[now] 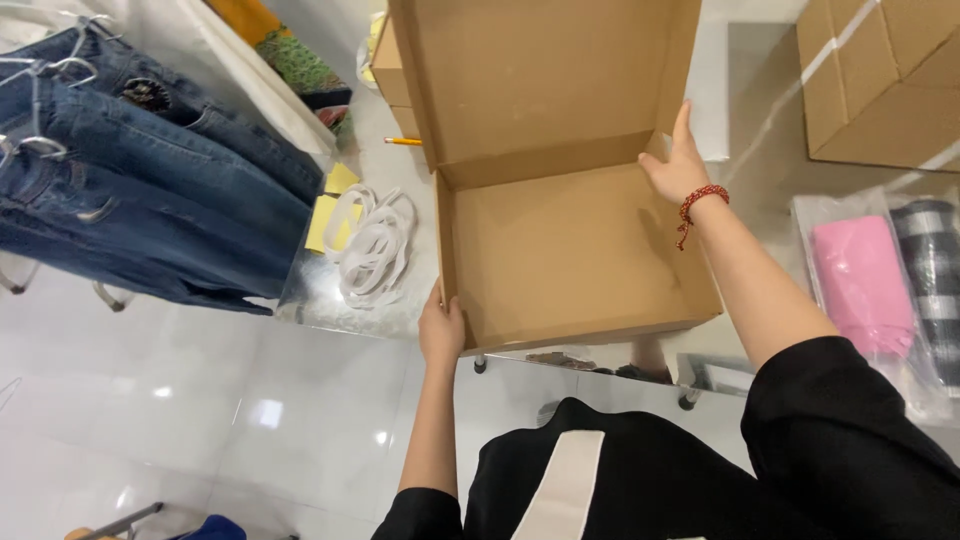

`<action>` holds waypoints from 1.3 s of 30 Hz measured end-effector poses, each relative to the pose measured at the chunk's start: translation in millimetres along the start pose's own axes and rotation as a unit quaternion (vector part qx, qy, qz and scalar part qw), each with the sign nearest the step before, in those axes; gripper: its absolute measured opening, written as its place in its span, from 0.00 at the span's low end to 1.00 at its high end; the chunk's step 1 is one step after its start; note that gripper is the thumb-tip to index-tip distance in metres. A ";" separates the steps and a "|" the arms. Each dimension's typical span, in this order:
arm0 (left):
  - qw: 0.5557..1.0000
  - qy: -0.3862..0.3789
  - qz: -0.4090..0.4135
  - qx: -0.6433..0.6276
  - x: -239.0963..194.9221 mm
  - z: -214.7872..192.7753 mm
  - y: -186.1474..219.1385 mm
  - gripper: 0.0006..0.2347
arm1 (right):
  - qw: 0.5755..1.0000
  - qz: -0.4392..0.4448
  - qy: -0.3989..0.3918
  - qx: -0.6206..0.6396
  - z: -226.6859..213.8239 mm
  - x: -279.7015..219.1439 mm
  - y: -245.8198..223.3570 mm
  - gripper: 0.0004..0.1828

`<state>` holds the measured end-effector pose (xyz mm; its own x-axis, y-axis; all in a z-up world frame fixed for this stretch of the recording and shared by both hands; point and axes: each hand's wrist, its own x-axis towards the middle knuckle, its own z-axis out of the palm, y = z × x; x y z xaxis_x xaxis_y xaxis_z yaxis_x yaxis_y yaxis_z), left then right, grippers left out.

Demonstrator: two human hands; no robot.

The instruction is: The person places folded clothes into a cardboard box, closes the lid, and secures it with a white ribbon tied into a bow. They then attach a yellow sticky note to the box and write on it with a pencil.

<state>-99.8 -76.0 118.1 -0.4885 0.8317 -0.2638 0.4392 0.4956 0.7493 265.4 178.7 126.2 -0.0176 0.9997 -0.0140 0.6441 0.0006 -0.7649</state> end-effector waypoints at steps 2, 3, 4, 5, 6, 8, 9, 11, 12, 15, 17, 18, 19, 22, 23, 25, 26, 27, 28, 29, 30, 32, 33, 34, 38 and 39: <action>1.000 0.000 0.017 0.009 8.0 3.5 -8.0 0.24 | 1.000 0.020 0.016 0.005 -9.2 -25.2 8.3 0.55; 0.999 0.008 0.030 0.014 11.2 8.4 -11.8 0.24 | 0.999 0.031 0.024 0.010 -15.3 -39.6 15.1 0.54; 0.999 -0.007 0.036 0.019 7.6 8.7 -9.5 0.24 | 0.998 0.046 0.034 0.008 -27.1 -52.0 34.1 0.54; 0.998 0.009 0.036 0.042 4.3 9.4 -6.4 0.24 | 0.995 0.068 0.064 -0.019 -39.4 -64.8 52.8 0.52; 0.997 0.026 0.038 0.066 2.1 7.4 -2.6 0.23 | 0.991 0.092 0.092 -0.044 -50.0 -78.4 70.0 0.50; 0.991 0.048 0.064 0.107 -3.3 7.5 2.6 0.23 | 0.978 0.122 0.139 -0.097 -84.5 -105.0 128.8 0.47; 0.983 0.085 0.083 0.141 -5.4 7.5 6.1 0.24 | 0.964 0.136 0.175 -0.149 -101.9 -119.3 157.0 0.46; 0.979 0.085 0.095 0.157 -1.9 11.2 2.6 0.23 | 0.943 0.203 0.185 -0.187 -130.8 -148.6 214.0 0.43; 0.976 0.097 0.096 0.170 -1.7 12.8 -0.1 0.23 | 0.922 0.257 0.185 -0.222 -145.0 -162.0 241.3 0.41; 0.973 0.106 0.095 0.181 4.7 18.8 -12.2 0.21 | 0.920 0.300 0.124 -0.220 -161.4 -187.7 299.1 0.45; 0.973 0.112 0.092 0.178 9.8 25.1 -23.0 0.20 | 0.923 0.314 0.114 -0.190 -157.2 -200.8 263.3 0.48; 0.973 0.121 0.091 0.175 13.0 25.4 -29.9 0.18 | 0.926 0.327 0.105 -0.158 -152.5 -205.6 243.3 0.51; 0.973 0.123 0.087 0.176 15.9 27.0 -30.7 0.18 | 0.927 0.324 0.102 -0.159 -150.3 -203.9 228.1 0.51; 0.972 0.124 0.101 0.171 23.3 27.5 -38.3 0.17 | 0.940 0.288 0.088 -0.158 -133.7 -209.1 194.3 0.46; 0.972 0.126 0.102 0.169 25.5 28.6 -42.3 0.17 | 0.948 0.274 0.075 -0.145 -126.4 -209.2 190.0 0.45; 0.972 0.133 0.095 0.166 27.3 30.8 -48.2 0.16 | 0.957 0.253 0.054 -0.134 -116.5 -208.8 171.5 0.44; 0.974 0.133 0.096 0.158 27.7 30.8 -48.5 0.16 | 0.958 0.239 0.036 -0.152 -114.2 -207.2 156.6 0.44; 0.975 0.132 0.097 0.149 28.5 29.8 -49.0 0.16 | 0.959 0.224 0.019 -0.170 -111.6 -205.9 140.8 0.43; 0.975 0.141 0.090 0.148 25.9 30.5 -46.0 0.16 | 0.962 0.215 0.013 -0.170 -113.0 -202.4 134.9 0.43; 0.977 0.138 0.082 0.137 23.4 30.5 -42.9 0.15 | 0.960 0.231 0.005 -0.159 -114.3 -199.2 128.4 0.43; 0.980 0.134 0.075 0.127 21.7 30.8 -39.3 0.14 | 0.957 0.249 -0.003 -0.148 -116.1 -196.8 121.6 0.43; 0.981 0.131 0.065 0.125 11.7 28.1 -30.1 0.15 | 0.955 0.259 -0.021 -0.139 -119.9 -192.2 128.7 0.45; 0.983 0.121 0.062 0.125 7.6 27.8 -24.7 0.16 | 0.951 0.278 -0.035 -0.130 -122.3 -189.3 132.8 0.48; 0.983 0.125 0.058 0.122 4.7 26.4 -21.7 0.16 | 0.952 0.273 -0.037 -0.133 -125.3 -191.4 124.0 0.48; 0.983 0.118 0.057 0.128 -3.9 25.3 -13.2 0.17 | 0.951 0.287 -0.039 -0.109 -133.4 -195.6 108.2 0.61; 0.983 0.115 0.057 0.128 -4.4 24.6 -11.6 0.17 | 0.948 0.290 -0.056 -0.116 -133.9 -194.8 107.7 0.65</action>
<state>-84.2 -79.2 95.6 -0.5697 0.8215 -0.0217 0.6621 0.4745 0.5801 440.6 -13.0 132.8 0.3182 0.8249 -0.4672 0.7204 -0.5307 -0.4464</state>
